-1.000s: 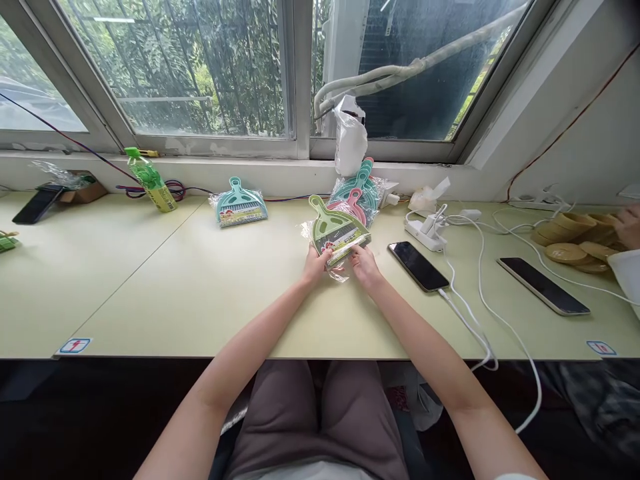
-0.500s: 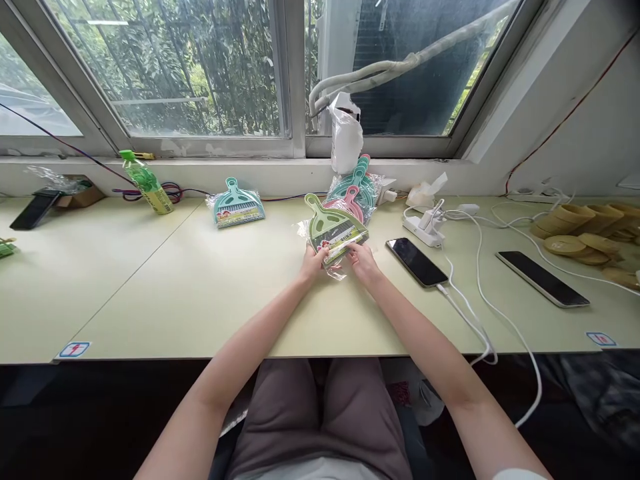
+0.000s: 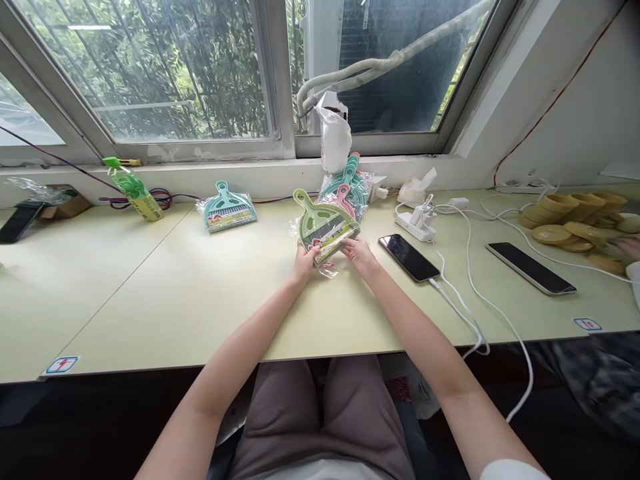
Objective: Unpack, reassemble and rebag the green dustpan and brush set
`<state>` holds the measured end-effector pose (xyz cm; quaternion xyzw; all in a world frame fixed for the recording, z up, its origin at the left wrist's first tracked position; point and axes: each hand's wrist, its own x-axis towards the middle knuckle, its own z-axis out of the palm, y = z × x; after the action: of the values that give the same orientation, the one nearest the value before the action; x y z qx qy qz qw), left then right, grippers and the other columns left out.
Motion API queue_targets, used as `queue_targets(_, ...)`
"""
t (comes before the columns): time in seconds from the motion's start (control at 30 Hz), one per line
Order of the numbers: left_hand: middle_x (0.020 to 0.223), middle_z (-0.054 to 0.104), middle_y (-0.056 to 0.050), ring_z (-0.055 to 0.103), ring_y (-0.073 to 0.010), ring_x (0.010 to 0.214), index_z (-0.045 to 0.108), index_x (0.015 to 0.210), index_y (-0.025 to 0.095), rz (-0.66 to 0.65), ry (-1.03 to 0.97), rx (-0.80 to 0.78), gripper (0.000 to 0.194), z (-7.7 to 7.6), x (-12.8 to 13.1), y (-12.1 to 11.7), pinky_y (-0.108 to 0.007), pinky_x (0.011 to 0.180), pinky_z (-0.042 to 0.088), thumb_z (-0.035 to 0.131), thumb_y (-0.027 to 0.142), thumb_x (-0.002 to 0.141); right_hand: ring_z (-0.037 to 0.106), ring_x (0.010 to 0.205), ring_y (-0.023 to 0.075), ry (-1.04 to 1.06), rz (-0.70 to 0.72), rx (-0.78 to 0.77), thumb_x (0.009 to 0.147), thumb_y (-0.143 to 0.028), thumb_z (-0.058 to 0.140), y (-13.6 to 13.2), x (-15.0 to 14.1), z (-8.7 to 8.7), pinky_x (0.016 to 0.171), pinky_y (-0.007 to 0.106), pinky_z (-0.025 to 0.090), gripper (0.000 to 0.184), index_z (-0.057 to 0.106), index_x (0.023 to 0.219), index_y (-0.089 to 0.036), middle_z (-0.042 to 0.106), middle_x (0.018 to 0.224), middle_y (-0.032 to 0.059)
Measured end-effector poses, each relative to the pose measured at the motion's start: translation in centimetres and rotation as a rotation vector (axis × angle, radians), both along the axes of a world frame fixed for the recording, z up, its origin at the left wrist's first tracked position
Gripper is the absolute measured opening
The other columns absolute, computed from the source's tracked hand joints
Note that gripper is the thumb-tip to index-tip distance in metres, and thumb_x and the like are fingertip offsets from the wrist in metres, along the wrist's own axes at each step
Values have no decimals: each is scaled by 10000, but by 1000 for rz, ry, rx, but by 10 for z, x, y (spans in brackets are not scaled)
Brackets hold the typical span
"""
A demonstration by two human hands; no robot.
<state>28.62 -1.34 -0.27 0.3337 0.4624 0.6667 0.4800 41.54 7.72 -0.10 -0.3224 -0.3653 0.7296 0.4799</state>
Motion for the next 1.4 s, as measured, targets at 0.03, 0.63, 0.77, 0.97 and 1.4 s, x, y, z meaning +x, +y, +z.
queue_targets(0.03, 1151, 598, -83, 674, -211, 806, 372, 1145, 228, 9, 2, 8, 473, 0, -3, 2, -382, 592, 612, 615, 200, 740, 698, 728, 136, -29, 48, 19, 678, 12, 627, 3, 3, 1, 773, 262, 591, 199, 615, 786, -155, 725, 766, 27)
queue_targets(0.63, 793, 700, -91, 658, -158, 659, 635, 921, 75, -7, -198, -206, 219, 1, -85, 9, -230, 569, 559, 573, 69, 712, 443, 1302, 207, -648, 3, 1071, 689, -39, 685, 13, 30, 14, 1166, 457, 258, 502, 678, 1079, -356, 627, 1250, -61)
queue_targets(0.77, 787, 692, -84, 655, -162, 650, 631, 969, 74, -31, -152, -218, 256, 1, -84, 8, -252, 584, 573, 577, 84, 720, 563, 1155, 234, -477, 25, 812, 672, -144, 755, 8, 27, 15, 1112, 448, 339, 240, 734, 802, -344, 734, 961, -54)
queue_targets(0.97, 838, 675, -69, 655, -163, 690, 598, 1025, 115, -194, 6, -180, 319, 4, -78, 3, -306, 617, 612, 687, 125, 719, 603, 1019, 201, -470, -222, 811, 797, -240, 667, 5, 23, 11, 931, 327, 477, 89, 729, 820, -301, 716, 934, -11)
queue_targets(1.4, 1078, 655, -126, 695, -238, 825, 503, 1171, 177, -285, 117, -48, 512, 7, -65, -4, -358, 630, 618, 728, 219, 713, 569, 1016, 196, -576, -292, 895, 879, -311, 556, 3, 22, 7, 836, 288, 495, 100, 644, 889, -265, 533, 1193, 43)
